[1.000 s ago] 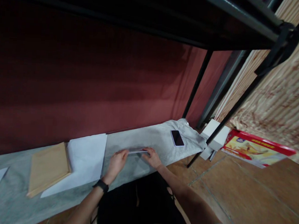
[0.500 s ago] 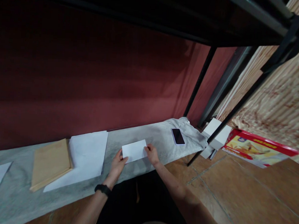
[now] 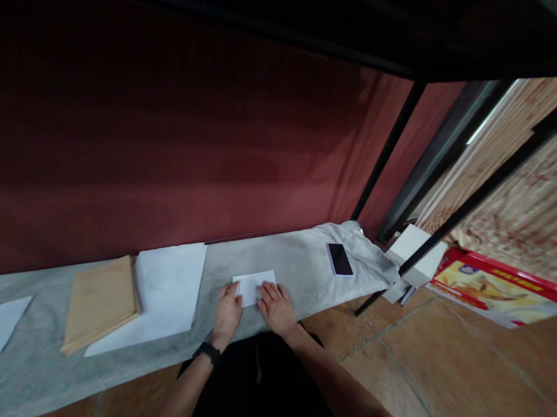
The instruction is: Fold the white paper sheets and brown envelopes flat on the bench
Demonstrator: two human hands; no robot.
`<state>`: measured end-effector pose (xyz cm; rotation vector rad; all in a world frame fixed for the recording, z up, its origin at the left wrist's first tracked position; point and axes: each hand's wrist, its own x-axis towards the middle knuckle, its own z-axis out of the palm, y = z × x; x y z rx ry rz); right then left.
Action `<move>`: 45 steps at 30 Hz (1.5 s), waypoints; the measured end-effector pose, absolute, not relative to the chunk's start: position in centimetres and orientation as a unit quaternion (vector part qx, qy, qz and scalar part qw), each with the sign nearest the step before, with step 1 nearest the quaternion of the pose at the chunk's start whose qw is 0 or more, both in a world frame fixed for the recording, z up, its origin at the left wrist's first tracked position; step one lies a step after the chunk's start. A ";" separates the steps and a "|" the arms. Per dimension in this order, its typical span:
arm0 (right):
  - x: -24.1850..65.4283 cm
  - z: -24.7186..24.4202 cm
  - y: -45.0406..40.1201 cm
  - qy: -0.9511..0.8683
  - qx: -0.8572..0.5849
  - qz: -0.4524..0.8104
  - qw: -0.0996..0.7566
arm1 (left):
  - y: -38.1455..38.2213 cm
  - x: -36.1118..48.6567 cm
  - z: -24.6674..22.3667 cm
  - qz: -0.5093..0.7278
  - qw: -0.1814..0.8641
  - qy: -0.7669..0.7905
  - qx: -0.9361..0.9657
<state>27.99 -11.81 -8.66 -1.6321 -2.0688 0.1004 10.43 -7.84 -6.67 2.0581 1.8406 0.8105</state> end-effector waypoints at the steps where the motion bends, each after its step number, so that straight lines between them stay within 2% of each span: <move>1: 27.9 -8.8 -12.3 -0.767 -0.593 0.031 0.241 | -8.1 10.5 -6.5 0.262 0.113 0.632 0.720; 6: 27.8 -9.1 -13.2 -0.766 -0.601 0.012 0.230 | -9.1 12.3 -6.3 0.185 -0.001 0.609 0.771; 11: 27.8 -9.1 -13.0 -0.777 -0.592 0.009 0.215 | -9.6 14.1 -8.0 0.119 0.038 0.540 0.832; 22: 28.9 -9.4 -13.7 -0.733 -0.639 0.007 0.234 | -9.1 12.3 -9.2 0.119 -0.002 0.609 0.785; 27: 28.9 -9.8 -13.6 -0.740 -0.636 0.020 0.217 | -7.6 16.2 -9.0 0.125 0.053 0.507 0.851; 31: 29.0 -10.1 -13.5 -0.740 -0.636 0.021 0.217 | -6.3 17.2 -8.9 0.126 0.070 0.497 0.855; 45: 28.2 -8.2 -11.1 -0.715 -0.654 0.052 0.242 | -7.6 11.8 -8.7 0.125 -0.005 0.589 0.799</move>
